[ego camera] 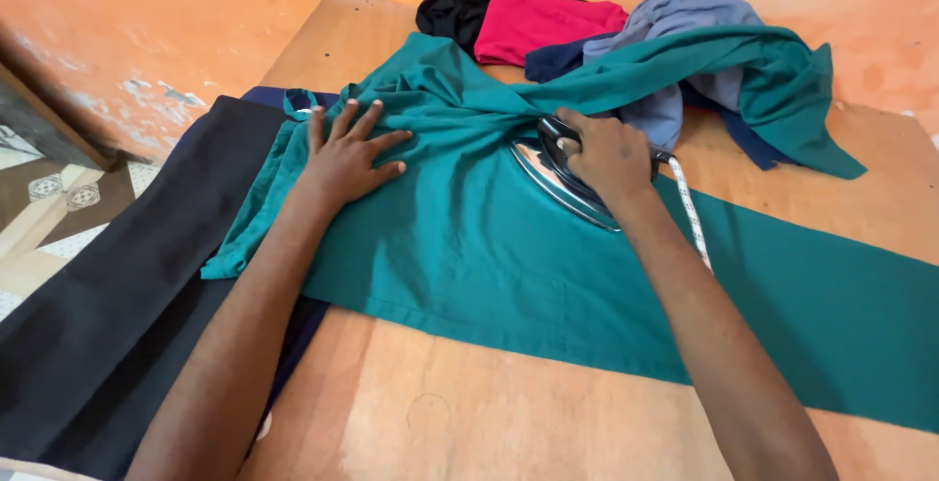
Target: The person irons a green garment laid flat on a wooden table. They use a handheld iron to smooth the fabric while holding it in place with the other hand. Other folded clothes are visible nearby.
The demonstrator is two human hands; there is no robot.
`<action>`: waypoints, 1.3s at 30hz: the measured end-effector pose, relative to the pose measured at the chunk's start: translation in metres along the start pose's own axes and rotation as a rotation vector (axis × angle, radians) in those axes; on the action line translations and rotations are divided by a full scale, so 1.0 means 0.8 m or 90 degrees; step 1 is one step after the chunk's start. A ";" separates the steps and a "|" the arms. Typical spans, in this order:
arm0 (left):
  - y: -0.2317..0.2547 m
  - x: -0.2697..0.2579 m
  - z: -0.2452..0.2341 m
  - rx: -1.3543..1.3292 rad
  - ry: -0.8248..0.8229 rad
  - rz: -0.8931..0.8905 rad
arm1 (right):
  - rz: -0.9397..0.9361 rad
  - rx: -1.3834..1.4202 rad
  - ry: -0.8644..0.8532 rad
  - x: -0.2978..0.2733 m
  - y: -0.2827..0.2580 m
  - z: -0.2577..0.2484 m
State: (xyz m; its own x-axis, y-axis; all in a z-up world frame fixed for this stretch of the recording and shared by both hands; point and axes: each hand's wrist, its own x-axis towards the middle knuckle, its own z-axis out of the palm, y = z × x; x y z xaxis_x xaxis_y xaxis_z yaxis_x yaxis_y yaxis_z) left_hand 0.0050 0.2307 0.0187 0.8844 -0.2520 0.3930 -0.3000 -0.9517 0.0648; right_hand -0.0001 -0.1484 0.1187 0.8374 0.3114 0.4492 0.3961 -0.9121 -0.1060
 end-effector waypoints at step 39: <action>-0.014 -0.006 -0.009 -0.031 0.126 -0.075 | -0.352 0.080 0.019 -0.024 -0.032 0.000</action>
State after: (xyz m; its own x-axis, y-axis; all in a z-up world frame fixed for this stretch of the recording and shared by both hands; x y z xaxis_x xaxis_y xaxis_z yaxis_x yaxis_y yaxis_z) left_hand 0.0012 0.2436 0.0228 0.8283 -0.0955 0.5521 -0.2195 -0.9619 0.1630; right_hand -0.0262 -0.1308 0.1130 0.4827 0.7242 0.4925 0.8156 -0.5766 0.0484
